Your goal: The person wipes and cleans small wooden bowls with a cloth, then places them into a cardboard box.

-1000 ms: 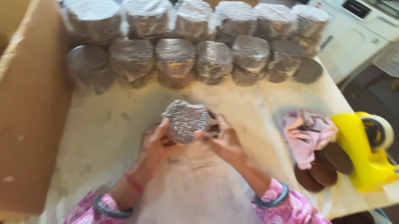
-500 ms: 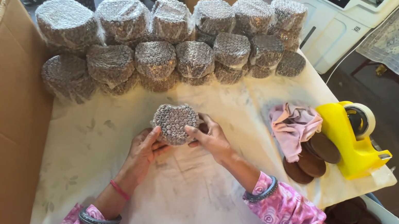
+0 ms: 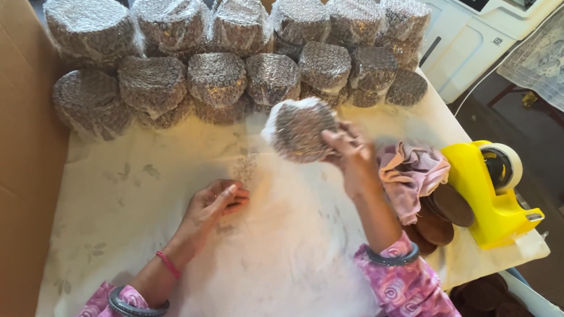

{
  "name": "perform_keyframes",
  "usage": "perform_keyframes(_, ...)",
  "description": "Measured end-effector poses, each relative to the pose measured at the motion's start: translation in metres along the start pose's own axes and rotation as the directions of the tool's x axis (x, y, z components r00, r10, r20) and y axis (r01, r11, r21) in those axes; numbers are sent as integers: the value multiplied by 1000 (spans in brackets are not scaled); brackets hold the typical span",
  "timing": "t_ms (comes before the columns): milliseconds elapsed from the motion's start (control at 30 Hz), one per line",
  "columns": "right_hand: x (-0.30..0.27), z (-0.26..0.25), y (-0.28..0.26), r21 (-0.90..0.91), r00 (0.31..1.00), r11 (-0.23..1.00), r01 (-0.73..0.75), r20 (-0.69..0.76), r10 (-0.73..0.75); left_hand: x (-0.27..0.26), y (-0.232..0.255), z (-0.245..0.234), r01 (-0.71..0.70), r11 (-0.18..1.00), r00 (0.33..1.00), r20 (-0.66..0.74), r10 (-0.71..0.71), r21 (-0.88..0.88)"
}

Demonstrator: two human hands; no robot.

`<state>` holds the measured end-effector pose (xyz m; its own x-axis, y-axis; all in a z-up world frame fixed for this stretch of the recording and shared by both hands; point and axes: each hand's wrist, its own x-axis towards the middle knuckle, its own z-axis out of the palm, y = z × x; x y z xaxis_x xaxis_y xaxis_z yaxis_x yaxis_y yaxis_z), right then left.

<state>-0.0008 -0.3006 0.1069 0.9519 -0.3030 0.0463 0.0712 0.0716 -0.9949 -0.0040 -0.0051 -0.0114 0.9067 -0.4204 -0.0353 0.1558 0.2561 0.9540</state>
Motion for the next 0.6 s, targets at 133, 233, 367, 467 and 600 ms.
perform_keyframes(133,16,-37,-16,94,986,987,127,-122,-115,-4,-6,3,-92,977,996,33,88,191)
perform_keyframes(233,36,-75,-29,157,977,974,165,-163,-139,-15,11,18,-88,887,995,3,96,453)
perform_keyframes(367,70,-126,-46,141,960,978,156,-254,-117,-17,17,22,-167,850,985,54,162,499)
perform_keyframes(467,99,-163,-51,82,920,977,198,-359,-156,-18,18,22,-144,850,989,42,143,507)
perform_keyframes(600,150,-208,-42,47,836,966,256,-513,-196,-21,25,25,-120,843,992,35,119,525)
